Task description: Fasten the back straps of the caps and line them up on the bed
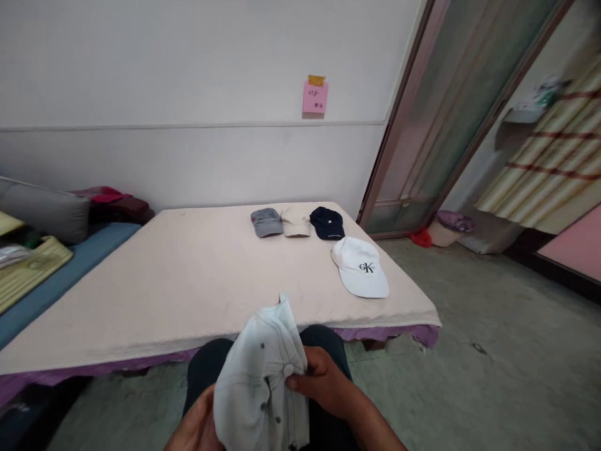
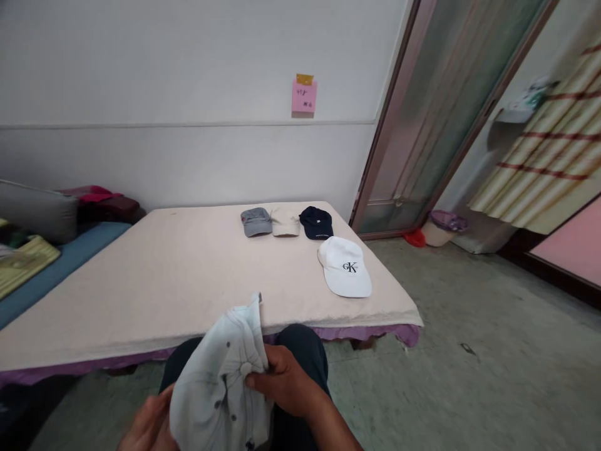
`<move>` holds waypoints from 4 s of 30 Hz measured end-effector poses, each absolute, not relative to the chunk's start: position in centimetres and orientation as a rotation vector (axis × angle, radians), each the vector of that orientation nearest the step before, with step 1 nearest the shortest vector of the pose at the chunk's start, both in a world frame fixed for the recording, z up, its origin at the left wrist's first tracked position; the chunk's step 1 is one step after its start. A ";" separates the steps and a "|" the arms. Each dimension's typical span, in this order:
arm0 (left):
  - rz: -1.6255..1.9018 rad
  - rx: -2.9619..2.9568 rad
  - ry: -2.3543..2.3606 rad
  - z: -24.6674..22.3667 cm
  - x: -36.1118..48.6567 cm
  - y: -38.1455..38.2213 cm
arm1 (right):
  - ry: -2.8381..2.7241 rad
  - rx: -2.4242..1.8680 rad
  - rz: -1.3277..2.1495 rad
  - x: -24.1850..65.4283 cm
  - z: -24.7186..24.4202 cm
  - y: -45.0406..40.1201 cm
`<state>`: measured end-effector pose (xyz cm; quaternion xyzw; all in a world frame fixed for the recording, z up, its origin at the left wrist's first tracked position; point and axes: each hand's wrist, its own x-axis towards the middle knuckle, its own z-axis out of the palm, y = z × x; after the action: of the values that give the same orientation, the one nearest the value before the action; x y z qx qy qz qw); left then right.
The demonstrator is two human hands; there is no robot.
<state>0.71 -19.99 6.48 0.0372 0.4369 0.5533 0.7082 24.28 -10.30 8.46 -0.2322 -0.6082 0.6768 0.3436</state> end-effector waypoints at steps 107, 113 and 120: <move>0.813 0.717 0.798 12.9 8.5 -16.1 | -0.825 -0.679 2.161 25.2 12.9 -12.9; 0.774 0.729 0.887 13.1 8.1 -16.1 | -1.414 -0.915 1.750 25.5 13.8 -12.4; 0.784 0.728 0.734 12.8 7.9 -16.3 | -1.556 -0.991 1.650 25.4 14.2 -12.4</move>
<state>7.86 -16.32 12.83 0.3390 0.3417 0.3652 0.7969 25.40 -12.39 14.20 -0.3784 -0.5940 0.6300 0.3271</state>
